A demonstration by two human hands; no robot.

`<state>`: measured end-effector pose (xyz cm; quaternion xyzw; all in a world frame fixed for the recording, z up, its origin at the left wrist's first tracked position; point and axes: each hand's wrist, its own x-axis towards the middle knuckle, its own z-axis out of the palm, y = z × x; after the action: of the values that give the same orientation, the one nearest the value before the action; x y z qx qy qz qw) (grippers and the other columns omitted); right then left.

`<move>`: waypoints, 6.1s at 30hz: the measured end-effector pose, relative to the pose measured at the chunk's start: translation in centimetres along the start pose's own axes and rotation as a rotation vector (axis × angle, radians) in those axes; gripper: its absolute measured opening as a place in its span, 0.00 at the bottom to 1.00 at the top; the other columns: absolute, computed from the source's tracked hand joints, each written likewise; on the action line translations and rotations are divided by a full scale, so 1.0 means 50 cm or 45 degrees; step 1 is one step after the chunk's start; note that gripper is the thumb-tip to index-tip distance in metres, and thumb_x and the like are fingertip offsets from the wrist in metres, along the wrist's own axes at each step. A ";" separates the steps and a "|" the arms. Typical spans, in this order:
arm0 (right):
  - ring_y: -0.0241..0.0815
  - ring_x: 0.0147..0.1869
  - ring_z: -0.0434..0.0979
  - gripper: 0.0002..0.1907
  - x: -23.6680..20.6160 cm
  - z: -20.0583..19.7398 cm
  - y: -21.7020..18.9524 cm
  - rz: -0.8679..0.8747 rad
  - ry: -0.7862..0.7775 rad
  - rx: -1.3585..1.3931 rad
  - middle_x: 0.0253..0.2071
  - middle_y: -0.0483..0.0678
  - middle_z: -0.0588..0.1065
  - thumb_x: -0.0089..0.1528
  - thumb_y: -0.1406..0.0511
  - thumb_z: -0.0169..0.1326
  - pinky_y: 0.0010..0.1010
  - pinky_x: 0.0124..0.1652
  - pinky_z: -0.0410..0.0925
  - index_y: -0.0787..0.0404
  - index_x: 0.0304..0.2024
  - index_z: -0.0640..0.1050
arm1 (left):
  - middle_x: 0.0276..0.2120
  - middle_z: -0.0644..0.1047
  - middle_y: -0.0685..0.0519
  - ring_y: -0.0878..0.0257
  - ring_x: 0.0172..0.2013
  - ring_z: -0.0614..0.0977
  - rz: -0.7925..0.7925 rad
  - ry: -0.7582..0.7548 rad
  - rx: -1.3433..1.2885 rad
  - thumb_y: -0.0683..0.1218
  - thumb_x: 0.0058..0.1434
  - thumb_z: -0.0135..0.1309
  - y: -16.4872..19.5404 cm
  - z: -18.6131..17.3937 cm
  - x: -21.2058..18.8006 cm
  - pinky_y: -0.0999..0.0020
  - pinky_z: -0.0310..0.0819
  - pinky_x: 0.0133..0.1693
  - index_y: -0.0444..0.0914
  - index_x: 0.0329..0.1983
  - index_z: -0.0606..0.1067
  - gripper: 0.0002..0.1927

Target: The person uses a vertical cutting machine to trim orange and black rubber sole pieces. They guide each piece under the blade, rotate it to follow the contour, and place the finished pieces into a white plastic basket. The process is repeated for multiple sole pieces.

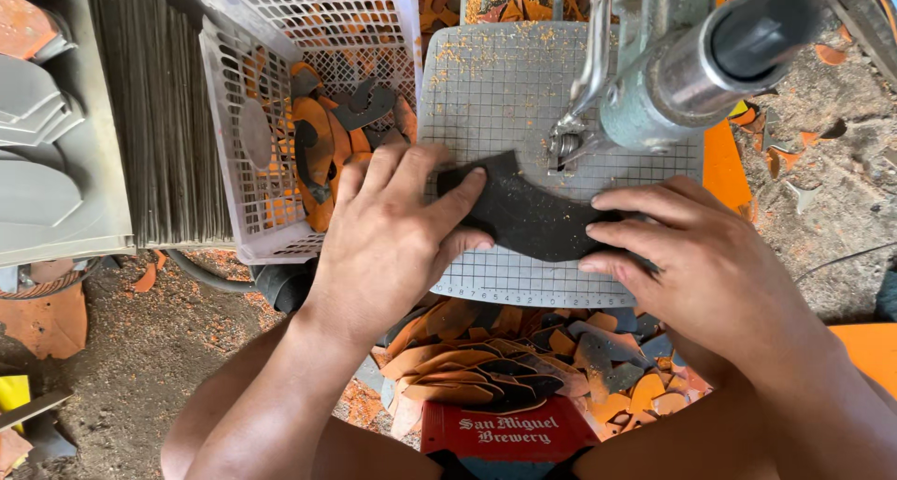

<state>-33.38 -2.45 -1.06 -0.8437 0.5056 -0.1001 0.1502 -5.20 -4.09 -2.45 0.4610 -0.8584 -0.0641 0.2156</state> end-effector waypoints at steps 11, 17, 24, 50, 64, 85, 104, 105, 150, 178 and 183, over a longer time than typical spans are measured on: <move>0.48 0.49 0.77 0.15 -0.002 0.011 0.015 -0.091 0.144 0.013 0.54 0.45 0.81 0.54 0.63 0.66 0.36 0.46 0.73 0.59 0.43 0.86 | 0.60 0.74 0.47 0.50 0.58 0.74 0.073 0.049 -0.006 0.58 0.57 0.63 -0.011 0.032 0.029 0.53 0.69 0.55 0.39 0.55 0.82 0.27; 0.48 0.50 0.77 0.14 0.004 0.011 0.016 -0.112 0.177 0.022 0.53 0.45 0.81 0.53 0.64 0.65 0.36 0.48 0.73 0.58 0.42 0.86 | 0.61 0.74 0.47 0.51 0.57 0.74 0.053 0.056 -0.009 0.58 0.57 0.62 -0.011 0.034 0.036 0.54 0.69 0.55 0.39 0.56 0.81 0.28; 0.47 0.49 0.77 0.14 0.008 0.015 0.017 -0.112 0.190 0.033 0.52 0.46 0.81 0.53 0.63 0.67 0.36 0.46 0.73 0.59 0.41 0.86 | 0.61 0.74 0.48 0.52 0.57 0.74 0.045 0.041 -0.002 0.58 0.57 0.62 -0.012 0.038 0.043 0.55 0.69 0.54 0.39 0.56 0.82 0.28; 0.35 0.45 0.82 0.08 0.019 0.013 0.084 -0.077 0.169 -0.051 0.49 0.39 0.84 0.58 0.70 0.64 0.34 0.45 0.71 0.54 0.40 0.87 | 0.54 0.76 0.48 0.50 0.55 0.75 -0.054 0.117 -0.025 0.61 0.55 0.65 0.012 0.045 0.028 0.51 0.71 0.52 0.40 0.50 0.82 0.26; 0.43 0.41 0.81 0.09 0.053 -0.010 0.111 -0.020 0.235 -0.075 0.41 0.43 0.82 0.52 0.66 0.69 0.34 0.41 0.74 0.51 0.36 0.87 | 0.52 0.75 0.46 0.48 0.51 0.76 -0.115 0.143 -0.112 0.61 0.55 0.67 0.040 0.053 0.028 0.51 0.71 0.47 0.41 0.45 0.82 0.24; 0.48 0.40 0.83 0.17 0.113 -0.040 0.072 0.131 0.418 0.003 0.36 0.49 0.81 0.49 0.62 0.75 0.39 0.37 0.73 0.61 0.36 0.83 | 0.48 0.72 0.42 0.46 0.46 0.75 -0.252 0.171 -0.123 0.59 0.57 0.66 0.084 0.075 0.031 0.51 0.70 0.45 0.41 0.43 0.78 0.21; 0.53 0.43 0.83 0.05 0.088 0.006 0.145 0.174 0.415 -0.288 0.36 0.53 0.81 0.61 0.70 0.64 0.40 0.41 0.75 0.63 0.38 0.80 | 0.46 0.70 0.38 0.43 0.46 0.75 -0.256 0.027 -0.070 0.66 0.53 0.65 0.091 0.065 0.049 0.49 0.71 0.47 0.33 0.57 0.73 0.39; 0.52 0.42 0.82 0.04 0.081 0.009 0.137 0.149 0.394 -0.292 0.37 0.53 0.81 0.62 0.69 0.64 0.39 0.41 0.74 0.62 0.39 0.81 | 0.47 0.70 0.38 0.43 0.47 0.75 -0.199 -0.015 -0.087 0.66 0.52 0.65 0.079 0.054 0.046 0.48 0.71 0.49 0.30 0.61 0.72 0.44; 0.56 0.62 0.74 0.15 0.051 0.061 0.026 -0.048 0.380 -0.134 0.52 0.56 0.80 0.67 0.67 0.57 0.53 0.70 0.57 0.69 0.53 0.81 | 0.48 0.73 0.43 0.47 0.48 0.75 -0.119 0.229 -0.122 0.62 0.61 0.64 0.107 0.097 0.005 0.51 0.69 0.51 0.30 0.50 0.79 0.30; 0.57 0.59 0.80 0.19 0.000 0.043 -0.078 0.103 0.357 -0.224 0.53 0.59 0.80 0.57 0.56 0.67 0.43 0.54 0.73 0.65 0.41 0.85 | 0.52 0.79 0.52 0.54 0.52 0.77 0.056 0.037 -0.436 0.40 0.57 0.64 0.028 0.039 0.017 0.58 0.71 0.55 0.37 0.50 0.81 0.16; 0.54 0.60 0.81 0.16 0.005 0.051 -0.069 0.103 0.425 -0.184 0.52 0.58 0.81 0.57 0.59 0.68 0.40 0.55 0.73 0.65 0.41 0.85 | 0.45 0.81 0.57 0.56 0.47 0.77 0.086 0.094 -0.470 0.39 0.57 0.65 0.007 0.061 0.038 0.59 0.71 0.52 0.39 0.42 0.83 0.09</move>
<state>-29.62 -0.74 -2.24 -0.8030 0.5628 -0.1960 0.0071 -7.68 -5.72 -4.52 0.3867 -0.8386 -0.1964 0.3297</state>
